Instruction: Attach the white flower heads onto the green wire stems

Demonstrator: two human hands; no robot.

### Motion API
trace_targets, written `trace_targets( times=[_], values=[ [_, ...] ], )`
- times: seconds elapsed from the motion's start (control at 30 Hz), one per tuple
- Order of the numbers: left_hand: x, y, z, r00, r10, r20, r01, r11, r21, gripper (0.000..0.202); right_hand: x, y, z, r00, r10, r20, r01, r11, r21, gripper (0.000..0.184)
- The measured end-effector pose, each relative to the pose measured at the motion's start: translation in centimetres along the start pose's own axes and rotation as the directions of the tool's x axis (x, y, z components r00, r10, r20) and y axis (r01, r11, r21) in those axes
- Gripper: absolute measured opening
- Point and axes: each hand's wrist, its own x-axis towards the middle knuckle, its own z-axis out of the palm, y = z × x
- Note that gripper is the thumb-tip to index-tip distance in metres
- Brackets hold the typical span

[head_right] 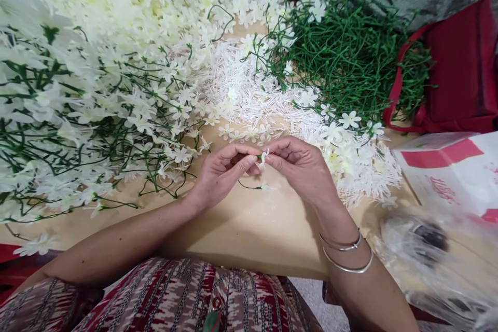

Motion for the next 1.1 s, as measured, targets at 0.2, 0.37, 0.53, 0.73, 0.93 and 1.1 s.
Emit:
trace_targets(
  times=[0.2,0.37,0.53,0.73,0.93,1.1],
  values=[
    [0.0,-0.2,0.3,0.998,-0.063,-0.028,0.062,0.997,-0.049,0.025,-0.2,0.1,0.1,1.000,-0.006,-0.018,0.007,1.000,0.009,0.008],
    [0.1,-0.2,0.5,0.997,-0.068,-0.042,0.061,0.989,-0.137,0.024,-0.3,0.1,0.1,1.000,-0.017,-0.018,0.017,1.000,0.014,0.007],
    [0.2,-0.1,0.4,0.997,-0.064,-0.034,0.059,0.989,-0.138,0.022,-0.2,0.1,0.1,1.000,-0.025,-0.013,0.025,0.999,-0.022,0.007],
    [0.1,-0.3,0.5,0.999,-0.049,-0.016,0.047,0.993,-0.105,0.028,-0.3,0.0,0.3,1.000,-0.021,-0.010,0.021,0.998,-0.060,0.013],
    [-0.1,-0.4,0.6,0.999,-0.016,-0.032,0.014,0.998,-0.053,0.029,-0.4,-0.3,0.4,1.000,0.001,-0.005,-0.001,0.998,-0.065,0.013],
    [-0.2,-0.6,0.5,0.999,-0.020,-0.046,0.020,1.000,0.001,0.030,-0.1,-0.9,0.6,1.000,0.008,0.011,-0.007,0.996,-0.093,0.016]
  ],
)
